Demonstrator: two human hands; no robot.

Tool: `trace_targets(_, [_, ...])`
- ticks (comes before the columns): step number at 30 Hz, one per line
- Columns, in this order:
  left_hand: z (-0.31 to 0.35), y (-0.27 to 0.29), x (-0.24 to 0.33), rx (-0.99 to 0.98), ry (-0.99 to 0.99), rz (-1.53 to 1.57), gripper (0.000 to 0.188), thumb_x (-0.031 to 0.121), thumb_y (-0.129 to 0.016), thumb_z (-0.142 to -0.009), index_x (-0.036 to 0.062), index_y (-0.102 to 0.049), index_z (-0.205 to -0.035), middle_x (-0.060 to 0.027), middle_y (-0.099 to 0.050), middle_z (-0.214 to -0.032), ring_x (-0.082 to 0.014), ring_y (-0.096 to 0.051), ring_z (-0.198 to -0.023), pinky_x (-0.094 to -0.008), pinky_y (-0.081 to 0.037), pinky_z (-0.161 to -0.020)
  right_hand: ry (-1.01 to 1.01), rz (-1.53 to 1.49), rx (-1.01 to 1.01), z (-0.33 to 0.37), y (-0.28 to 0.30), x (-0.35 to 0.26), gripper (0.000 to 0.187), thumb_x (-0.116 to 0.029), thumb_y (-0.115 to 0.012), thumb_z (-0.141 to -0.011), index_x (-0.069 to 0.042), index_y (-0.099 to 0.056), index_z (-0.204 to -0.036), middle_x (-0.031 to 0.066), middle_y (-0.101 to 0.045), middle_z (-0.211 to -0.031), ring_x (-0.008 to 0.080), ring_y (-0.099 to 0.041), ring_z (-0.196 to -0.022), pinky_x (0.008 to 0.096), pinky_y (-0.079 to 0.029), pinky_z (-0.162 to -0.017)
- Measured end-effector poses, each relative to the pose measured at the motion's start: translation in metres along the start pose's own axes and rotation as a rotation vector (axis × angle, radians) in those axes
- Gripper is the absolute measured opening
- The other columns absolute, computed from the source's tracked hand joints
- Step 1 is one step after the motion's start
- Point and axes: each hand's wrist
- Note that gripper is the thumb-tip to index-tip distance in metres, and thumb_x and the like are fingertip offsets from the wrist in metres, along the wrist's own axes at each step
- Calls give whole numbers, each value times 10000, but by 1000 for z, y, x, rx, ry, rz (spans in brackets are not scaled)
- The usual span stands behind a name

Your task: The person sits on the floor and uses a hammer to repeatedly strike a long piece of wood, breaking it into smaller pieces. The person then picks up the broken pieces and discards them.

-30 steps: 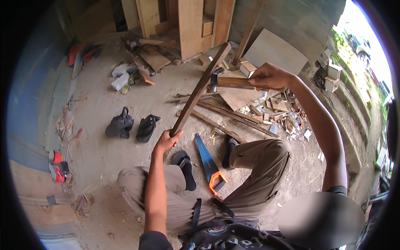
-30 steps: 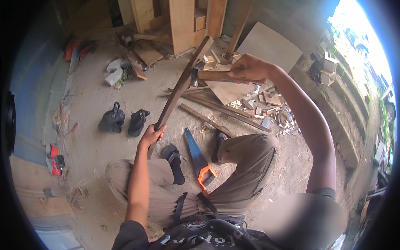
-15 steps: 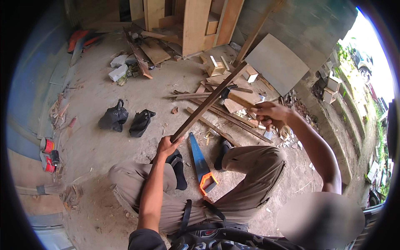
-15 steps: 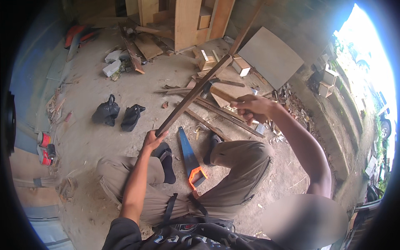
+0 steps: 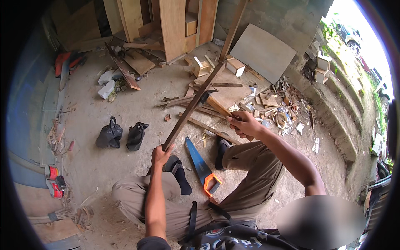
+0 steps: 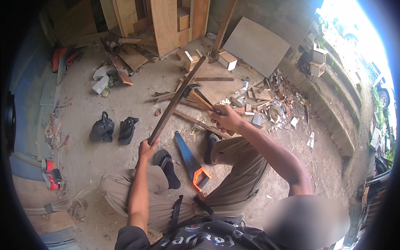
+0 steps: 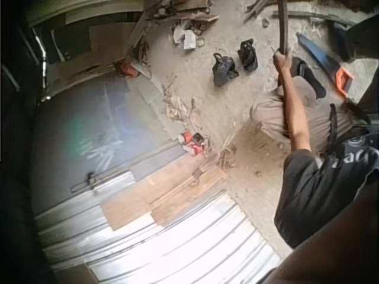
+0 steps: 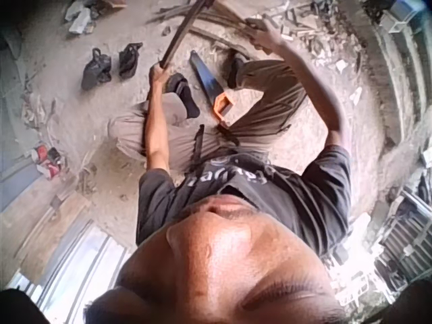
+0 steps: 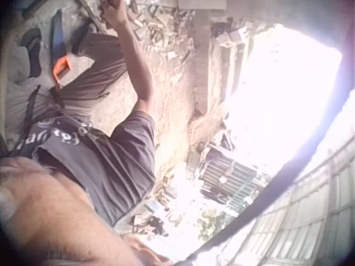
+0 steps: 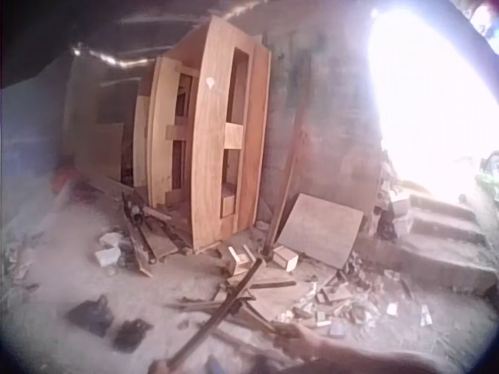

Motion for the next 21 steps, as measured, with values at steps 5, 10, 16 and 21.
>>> trace_targets(5, [-13, -40, 49, 97, -15, -37, 687, 674, -616, -836, -5, -712, -882, -265, -686, -803, -460, -679, -830, -500, -528, -702, 78, -633, 298, -23, -119, 49, 192, -277, -534, -1037, -101, -466, -1073, -17, -452, -710, 77, -410, -491, 257, -343, -378])
trace_targets(10, [-21, 7, -9, 193, 159, 14, 679, 627, -655, -843, -48, -687, -772, -231, -645, -647, -415, -673, -670, -471, -485, -600, 168, -354, 375, -51, -76, 60, 267, -263, -542, -1030, -40, -462, -1153, 7, -484, -710, 102, -466, -485, 282, -421, -396])
trace_targets(16, [-16, -1, -21, 230, 133, 94, 664, 598, -669, -852, -51, -658, -711, -188, -602, -574, -334, -652, -583, -442, -461, -563, 94, -269, 400, -67, -73, 88, 263, -287, -538, -1033, -40, -469, -1093, 12, -469, -703, 99, -464, -489, 277, -406, -396])
trace_targets(21, [-12, -1, -12, 220, 132, 103, 664, 597, -667, -856, -51, -657, -710, -170, -593, -565, -287, -636, -572, -436, -459, -564, -86, -247, 196, -76, -80, 110, 272, -286, -546, -1033, -24, -478, -1062, 11, -463, -728, 88, -447, -504, 269, -411, -415])
Point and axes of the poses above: each hand's wrist, its own z-axis away from the middle knuckle, its own y-axis out of the back of the hand, x = y × z
